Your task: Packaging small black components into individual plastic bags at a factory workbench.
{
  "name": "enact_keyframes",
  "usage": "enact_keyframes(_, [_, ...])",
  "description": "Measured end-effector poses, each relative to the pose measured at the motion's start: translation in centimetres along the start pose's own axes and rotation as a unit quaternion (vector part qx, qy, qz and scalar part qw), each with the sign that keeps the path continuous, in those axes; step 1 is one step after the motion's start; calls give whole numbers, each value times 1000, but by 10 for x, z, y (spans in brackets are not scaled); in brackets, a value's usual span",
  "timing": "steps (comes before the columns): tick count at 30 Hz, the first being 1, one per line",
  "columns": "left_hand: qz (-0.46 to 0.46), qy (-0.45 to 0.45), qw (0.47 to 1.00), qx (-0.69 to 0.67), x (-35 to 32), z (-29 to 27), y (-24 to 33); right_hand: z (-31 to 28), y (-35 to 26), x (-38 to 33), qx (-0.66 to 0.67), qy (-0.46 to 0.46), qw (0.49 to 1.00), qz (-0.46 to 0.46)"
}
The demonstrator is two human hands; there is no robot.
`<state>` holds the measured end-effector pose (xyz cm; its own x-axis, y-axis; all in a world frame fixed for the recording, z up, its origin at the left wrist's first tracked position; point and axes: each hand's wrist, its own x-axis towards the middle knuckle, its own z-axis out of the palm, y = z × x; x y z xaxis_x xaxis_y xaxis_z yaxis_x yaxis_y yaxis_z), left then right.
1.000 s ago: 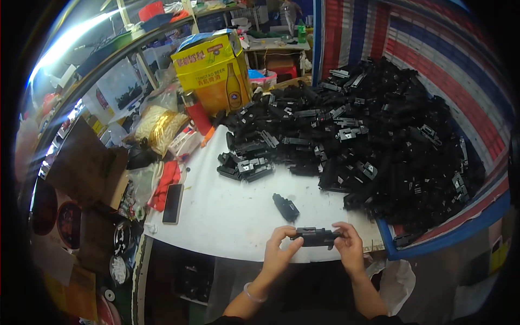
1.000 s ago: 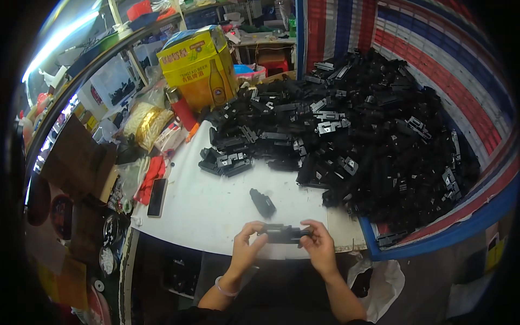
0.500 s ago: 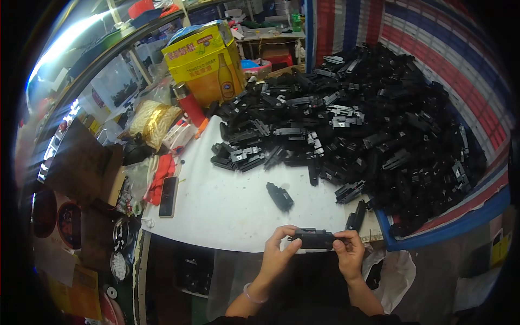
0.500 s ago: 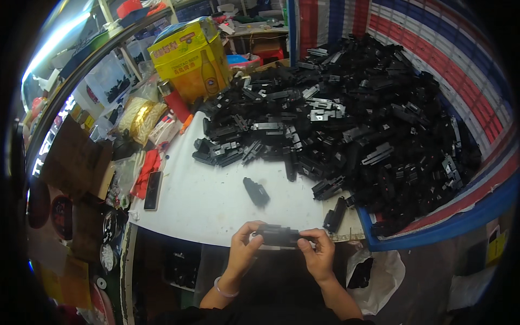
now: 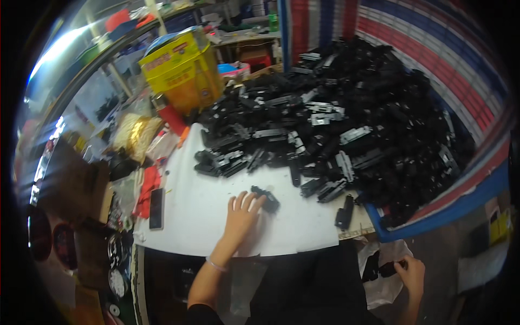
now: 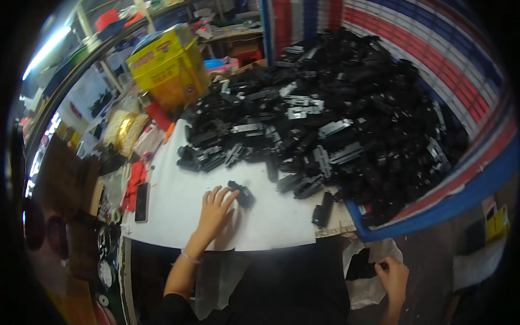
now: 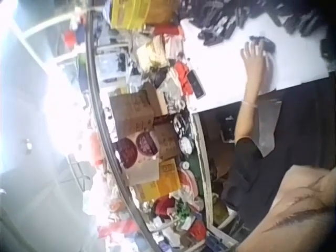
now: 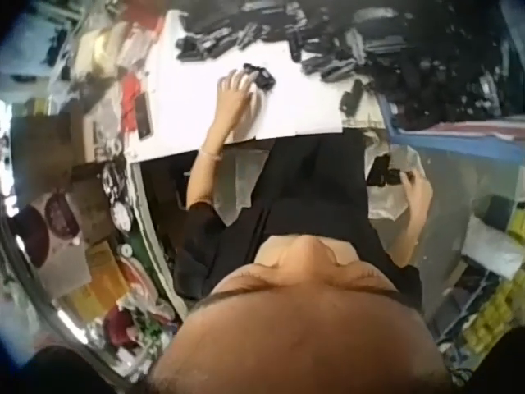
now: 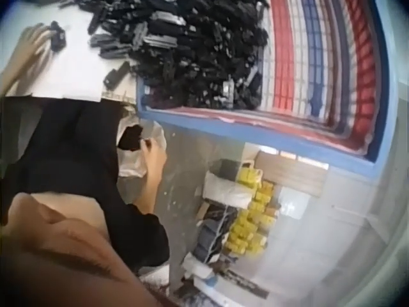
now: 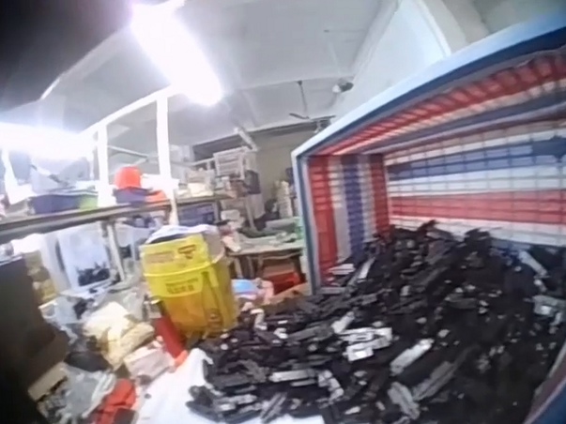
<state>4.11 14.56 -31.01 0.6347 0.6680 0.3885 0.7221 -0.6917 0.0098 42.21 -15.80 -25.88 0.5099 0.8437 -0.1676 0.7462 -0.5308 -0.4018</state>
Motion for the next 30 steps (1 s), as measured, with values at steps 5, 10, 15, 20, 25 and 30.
enact_keyframes(5, [188, -58, 978, 64, 31, 20, -21, 42, 24, -2, -30, 30, 999, 14])
enact_keyframes(10, [32, 20, 937, -348, 28, -7, 20, 81, -51, 21, 337, -55, 936, -84])
enact_keyframes(15, [-102, 35, 627, -771, -24, -11, 88, 100, -149, 47, 662, -225, 699, -146])
enact_keyframes(20, [-192, 97, 581, -785, -40, -16, 114, 93, -186, 37, 642, -88, 737, -191])
enact_keyframes(25, [-150, 86, 708, -685, -47, -31, 93, 89, -182, 35, 613, -70, 757, -216])
enact_keyframes(30, [-174, 92, 713, -673, -59, -34, 90, 93, -181, 35, 605, -65, 762, -220])
